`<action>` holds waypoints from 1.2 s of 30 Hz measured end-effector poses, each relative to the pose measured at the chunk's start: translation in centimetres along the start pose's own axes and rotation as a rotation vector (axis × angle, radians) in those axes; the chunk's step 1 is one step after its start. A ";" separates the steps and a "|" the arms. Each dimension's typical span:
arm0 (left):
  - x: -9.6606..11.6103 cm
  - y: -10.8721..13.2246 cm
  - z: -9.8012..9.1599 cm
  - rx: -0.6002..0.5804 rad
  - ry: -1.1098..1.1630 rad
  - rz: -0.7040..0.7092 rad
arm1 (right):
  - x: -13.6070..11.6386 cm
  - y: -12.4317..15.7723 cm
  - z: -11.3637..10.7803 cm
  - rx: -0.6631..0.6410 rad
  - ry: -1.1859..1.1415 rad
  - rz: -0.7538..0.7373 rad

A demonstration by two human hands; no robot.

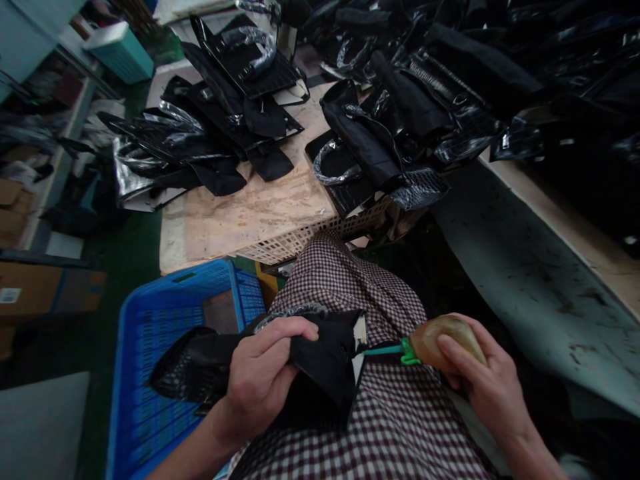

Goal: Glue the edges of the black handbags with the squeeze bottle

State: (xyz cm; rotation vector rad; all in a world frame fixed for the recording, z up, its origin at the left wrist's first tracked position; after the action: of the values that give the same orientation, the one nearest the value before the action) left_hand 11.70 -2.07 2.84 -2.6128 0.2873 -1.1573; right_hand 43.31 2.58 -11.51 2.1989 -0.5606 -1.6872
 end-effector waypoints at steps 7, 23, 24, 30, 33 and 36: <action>0.2 -0.3 0.0 0.004 0.003 -0.004 | 0.2 0.1 0.7 -0.052 -0.011 0.043; 0.1 -0.5 -0.1 0.016 0.009 -0.009 | -0.9 3.2 2.0 -0.077 -0.186 0.177; 0.1 -0.5 -0.1 0.013 0.007 -0.009 | -1.1 3.2 2.1 -0.081 -0.180 0.175; 0.2 -0.6 -0.1 0.007 -0.002 -0.001 | -1.5 2.1 1.8 -0.014 -0.056 0.112; 0.2 -0.5 -0.1 0.005 -0.002 0.004 | -1.3 1.6 1.3 0.025 0.018 0.063; 0.1 -0.3 -0.1 0.005 0.003 0.008 | -0.8 1.3 0.6 0.054 0.098 0.025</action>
State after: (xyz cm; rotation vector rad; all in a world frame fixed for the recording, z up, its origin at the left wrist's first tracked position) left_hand 11.74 -1.85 3.05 -2.6034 0.2946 -1.1574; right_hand 42.39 1.81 -10.40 2.2876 -0.6122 -1.5599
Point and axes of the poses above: each hand's wrist, its own y-axis away from the middle knuckle, its own z-axis out of the palm, x = y × z, the point moved 10 cm from there along -y, towards the middle knuckle, and after that the axes turned 3 degrees about x, right-handed, at the moved point
